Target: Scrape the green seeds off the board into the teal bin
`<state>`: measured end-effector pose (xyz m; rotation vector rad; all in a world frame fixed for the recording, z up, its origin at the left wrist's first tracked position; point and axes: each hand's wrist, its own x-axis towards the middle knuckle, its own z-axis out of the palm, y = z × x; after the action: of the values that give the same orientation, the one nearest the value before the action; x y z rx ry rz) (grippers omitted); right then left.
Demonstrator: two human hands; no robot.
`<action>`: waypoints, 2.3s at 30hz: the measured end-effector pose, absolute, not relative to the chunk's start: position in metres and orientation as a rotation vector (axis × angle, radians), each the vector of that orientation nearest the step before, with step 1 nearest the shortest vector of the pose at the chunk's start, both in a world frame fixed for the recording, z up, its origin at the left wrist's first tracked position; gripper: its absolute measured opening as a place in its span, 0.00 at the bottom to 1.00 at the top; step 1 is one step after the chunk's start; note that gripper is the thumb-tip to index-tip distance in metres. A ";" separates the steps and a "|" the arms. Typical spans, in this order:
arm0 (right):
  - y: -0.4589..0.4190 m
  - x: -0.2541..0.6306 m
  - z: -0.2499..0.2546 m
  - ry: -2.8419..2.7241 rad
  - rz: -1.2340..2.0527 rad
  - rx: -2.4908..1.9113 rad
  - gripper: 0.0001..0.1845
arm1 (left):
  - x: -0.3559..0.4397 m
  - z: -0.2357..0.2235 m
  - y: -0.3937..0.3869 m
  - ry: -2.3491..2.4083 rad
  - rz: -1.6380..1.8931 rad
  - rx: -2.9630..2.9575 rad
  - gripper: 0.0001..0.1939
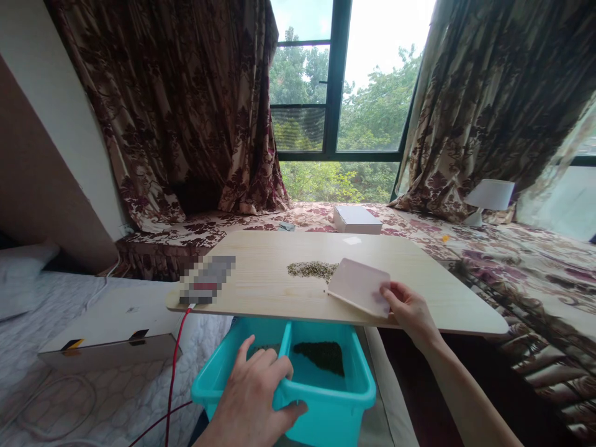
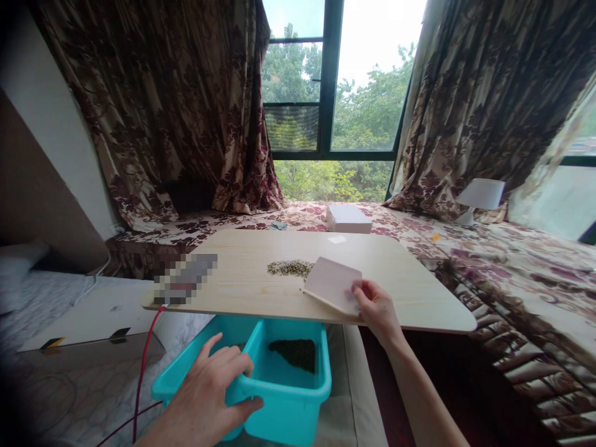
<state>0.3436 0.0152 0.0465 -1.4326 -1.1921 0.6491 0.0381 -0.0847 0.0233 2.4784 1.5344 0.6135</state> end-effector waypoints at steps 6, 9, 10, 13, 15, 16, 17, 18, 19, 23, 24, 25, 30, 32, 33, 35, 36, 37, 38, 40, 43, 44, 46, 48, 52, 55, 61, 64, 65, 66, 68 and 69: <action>0.029 0.333 0.045 -1.245 0.659 -1.383 0.18 | 0.034 0.023 -0.083 1.561 0.607 2.468 0.13; 0.023 0.329 0.046 -1.297 0.723 -1.336 0.18 | 0.036 0.028 -0.087 1.603 0.629 2.467 0.13; 0.019 0.328 0.049 -1.327 0.777 -1.321 0.18 | 0.037 0.029 -0.088 1.609 0.640 2.474 0.13; 0.005 0.327 0.057 -1.428 0.982 -1.288 0.20 | 0.039 0.032 -0.089 1.624 0.673 2.496 0.13; 0.001 0.330 0.061 -1.438 1.001 -1.277 0.20 | 0.040 0.032 -0.089 1.625 0.672 2.499 0.13; 0.002 0.332 0.062 -1.411 0.951 -1.279 0.20 | 0.039 0.032 -0.089 1.628 0.665 2.494 0.13; 0.004 0.336 0.062 -1.366 0.876 -1.285 0.20 | 0.038 0.031 -0.088 1.621 0.649 2.491 0.13; 0.007 0.339 0.062 -1.313 0.792 -1.297 0.21 | 0.037 0.029 -0.087 1.608 0.631 2.490 0.13; 0.011 0.343 0.060 -1.263 0.713 -1.313 0.21 | 0.036 0.028 -0.085 1.594 0.612 2.492 0.12; 0.023 0.353 0.053 -1.190 0.542 -1.392 0.20 | 0.031 0.021 -0.082 1.544 0.574 2.509 0.12; 0.024 0.354 0.052 -1.195 0.533 -1.405 0.20 | 0.030 0.020 -0.082 1.541 0.581 2.513 0.12; 0.024 0.353 0.051 -1.202 0.532 -1.415 0.19 | 0.029 0.019 -0.081 1.534 0.590 2.520 0.12; 0.024 0.346 0.050 -1.235 0.537 -1.435 0.18 | 0.029 0.018 -0.082 1.533 0.605 2.526 0.12; 0.024 0.345 0.051 -1.250 0.543 -1.431 0.17 | 0.030 0.019 -0.082 1.541 0.591 2.508 0.12; 0.024 0.344 0.051 -1.255 0.547 -1.428 0.17 | 0.030 0.020 -0.082 1.542 0.586 2.501 0.12; 0.024 0.344 0.052 -1.252 0.546 -1.423 0.17 | 0.031 0.021 -0.082 1.538 0.586 2.498 0.12; 0.023 0.345 0.053 -1.250 0.545 -1.422 0.18 | 0.031 0.021 -0.082 1.537 0.590 2.501 0.12; 0.023 0.345 0.053 -1.250 0.545 -1.420 0.18 | 0.031 0.021 -0.082 1.534 0.593 2.506 0.12; 0.022 0.345 0.053 -1.253 0.546 -1.419 0.17 | 0.031 0.020 -0.082 1.534 0.597 2.511 0.13; 0.021 0.345 0.052 -1.265 0.549 -1.420 0.16 | 0.031 0.019 -0.082 1.535 0.612 2.522 0.13; 0.019 0.345 0.051 -1.261 0.547 -1.413 0.16 | 0.030 0.018 -0.082 1.532 0.637 2.535 0.12; 0.019 0.345 0.051 -1.256 0.549 -1.411 0.16 | 0.031 0.018 -0.082 1.529 0.642 2.540 0.12; 0.017 0.346 0.052 -1.247 0.560 -1.404 0.17 | 0.031 0.018 -0.082 1.529 0.658 2.546 0.11; 0.015 0.348 0.053 -1.239 0.581 -1.404 0.17 | 0.033 0.019 -0.083 1.525 0.669 2.551 0.11; 0.007 0.354 0.052 -1.205 0.576 -1.434 0.18 | 0.036 0.022 -0.085 1.563 0.702 2.523 0.12; 0.000 0.357 0.048 -1.205 0.572 -1.461 0.18 | 0.036 0.022 -0.086 1.564 0.709 2.513 0.11; -0.001 0.349 0.049 -1.199 0.631 -1.427 0.17 | 0.036 0.023 -0.085 1.537 0.669 2.520 0.12; 0.002 0.343 0.050 -1.157 0.652 -1.435 0.17 | 0.038 0.025 -0.087 1.599 0.714 2.496 0.12; 0.003 0.341 0.050 -1.155 0.673 -1.435 0.18 | 0.039 0.026 -0.087 1.596 0.714 2.492 0.12; 0.003 0.339 0.050 -1.160 0.696 -1.429 0.18 | 0.039 0.026 -0.087 1.582 0.704 2.490 0.12; 0.001 0.338 0.049 -1.188 0.751 -1.402 0.19 | 0.038 0.027 -0.088 1.574 0.691 2.476 0.13; 0.000 0.338 0.049 -1.210 0.784 -1.386 0.19 | 0.038 0.027 -0.087 1.576 0.687 2.467 0.13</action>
<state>0.3379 0.0001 0.0492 -1.3861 -1.2100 0.7837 0.0376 -0.0874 0.0274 2.4675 1.5764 0.6872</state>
